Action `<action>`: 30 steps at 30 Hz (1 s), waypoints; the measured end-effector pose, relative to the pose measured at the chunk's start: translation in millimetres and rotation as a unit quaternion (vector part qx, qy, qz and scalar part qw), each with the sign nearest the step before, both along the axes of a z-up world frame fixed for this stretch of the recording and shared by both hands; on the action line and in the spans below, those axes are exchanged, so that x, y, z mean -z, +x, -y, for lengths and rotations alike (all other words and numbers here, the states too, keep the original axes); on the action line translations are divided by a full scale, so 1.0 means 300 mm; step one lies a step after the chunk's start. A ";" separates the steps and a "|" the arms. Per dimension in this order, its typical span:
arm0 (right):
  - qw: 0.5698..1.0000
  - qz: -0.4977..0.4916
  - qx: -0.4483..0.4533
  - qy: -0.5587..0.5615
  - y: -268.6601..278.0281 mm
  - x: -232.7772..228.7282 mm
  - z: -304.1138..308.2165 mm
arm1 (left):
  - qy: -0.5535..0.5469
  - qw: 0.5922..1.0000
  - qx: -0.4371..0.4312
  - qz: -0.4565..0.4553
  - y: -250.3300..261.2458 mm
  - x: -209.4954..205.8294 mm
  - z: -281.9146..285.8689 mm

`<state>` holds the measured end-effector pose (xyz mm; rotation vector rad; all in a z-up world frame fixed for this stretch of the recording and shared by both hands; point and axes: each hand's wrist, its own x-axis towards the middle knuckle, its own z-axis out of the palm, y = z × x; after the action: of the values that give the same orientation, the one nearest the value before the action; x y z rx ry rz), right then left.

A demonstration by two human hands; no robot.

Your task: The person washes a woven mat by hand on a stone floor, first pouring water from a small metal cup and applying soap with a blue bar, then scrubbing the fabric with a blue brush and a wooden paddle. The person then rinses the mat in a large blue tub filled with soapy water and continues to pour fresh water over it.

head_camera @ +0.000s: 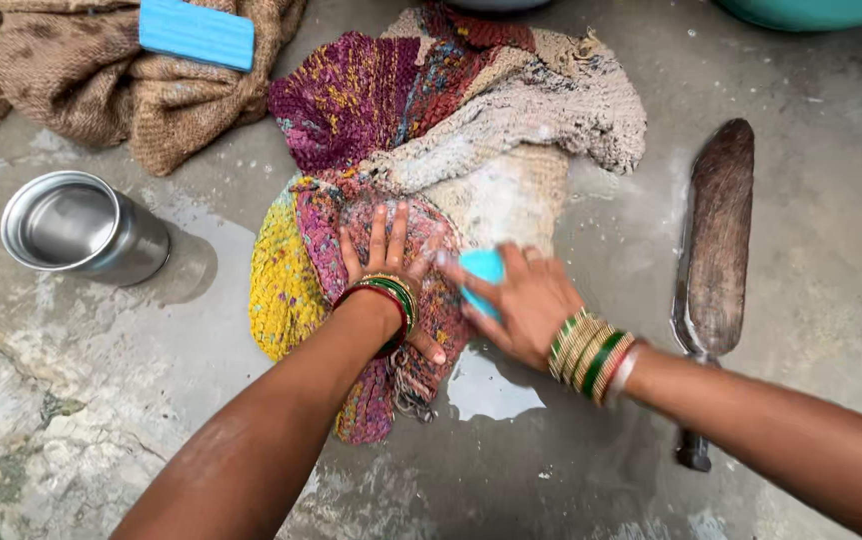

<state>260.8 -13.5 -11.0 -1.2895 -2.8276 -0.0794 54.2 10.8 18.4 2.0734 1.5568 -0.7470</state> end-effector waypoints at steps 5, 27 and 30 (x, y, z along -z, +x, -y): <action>0.966 0.016 0.255 -0.037 0.138 -0.098 -0.316 | -0.008 1.000 -0.003 -0.020 0.008 0.030 -0.027; 0.925 0.060 0.364 -0.090 0.301 -0.102 -0.188 | -0.009 1.000 -0.027 -0.011 0.051 0.009 0.016; 0.899 0.018 0.416 -0.133 0.347 -0.123 -0.334 | 0.061 0.996 0.062 -0.019 0.100 0.030 0.029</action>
<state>364.8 86.6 26.0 -2.4727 -2.1318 0.2736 84.2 2.0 9.6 2.2752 1.5410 -0.7567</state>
